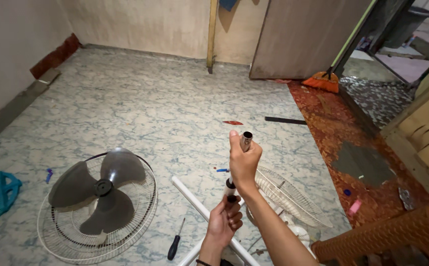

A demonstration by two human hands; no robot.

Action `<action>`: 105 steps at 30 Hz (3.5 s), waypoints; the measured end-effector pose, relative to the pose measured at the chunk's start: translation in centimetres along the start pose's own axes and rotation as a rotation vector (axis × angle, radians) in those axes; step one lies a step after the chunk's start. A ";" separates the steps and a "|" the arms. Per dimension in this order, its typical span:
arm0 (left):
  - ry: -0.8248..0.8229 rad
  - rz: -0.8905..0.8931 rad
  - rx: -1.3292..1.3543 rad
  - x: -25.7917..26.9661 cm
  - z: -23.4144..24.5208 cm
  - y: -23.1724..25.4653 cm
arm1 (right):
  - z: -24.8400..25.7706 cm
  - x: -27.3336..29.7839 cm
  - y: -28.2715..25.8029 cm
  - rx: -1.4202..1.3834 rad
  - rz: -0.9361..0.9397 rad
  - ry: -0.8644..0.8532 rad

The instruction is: The person assembles a standing fan by attaching the fan head to the metal pole and securing it with a knob. They handle the fan head, pole, and base, and use a screwdriver to tighten components.

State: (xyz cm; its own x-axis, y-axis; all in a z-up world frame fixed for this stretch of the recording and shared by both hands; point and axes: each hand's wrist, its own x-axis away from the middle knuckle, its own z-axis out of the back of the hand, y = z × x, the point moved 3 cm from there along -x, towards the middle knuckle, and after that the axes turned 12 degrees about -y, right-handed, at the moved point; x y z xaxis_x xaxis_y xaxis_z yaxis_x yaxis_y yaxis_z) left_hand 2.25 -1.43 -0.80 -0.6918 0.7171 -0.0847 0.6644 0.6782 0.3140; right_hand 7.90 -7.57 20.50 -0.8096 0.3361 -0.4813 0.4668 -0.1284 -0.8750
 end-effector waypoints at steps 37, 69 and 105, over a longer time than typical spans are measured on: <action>0.136 0.087 -0.278 0.1 0.6 0.3 | 2.7 3.2 6.6 -0.083 -0.197 -0.333; 0.016 0.013 0.003 -0.5 1.4 -0.5 | 2.4 4.5 9.0 -0.135 -0.263 -0.300; 0.141 0.029 -0.050 -1.6 2.8 -0.4 | 5.9 3.4 4.8 -0.039 -0.190 -0.574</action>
State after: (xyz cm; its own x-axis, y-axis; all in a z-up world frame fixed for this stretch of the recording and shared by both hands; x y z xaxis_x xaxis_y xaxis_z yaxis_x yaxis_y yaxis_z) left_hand 3.88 -2.40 -3.42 -0.7076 0.7042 0.0574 0.6722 0.6459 0.3619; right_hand 5.29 -12.52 14.35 -0.9376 -0.2089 -0.2781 0.2994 -0.0778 -0.9510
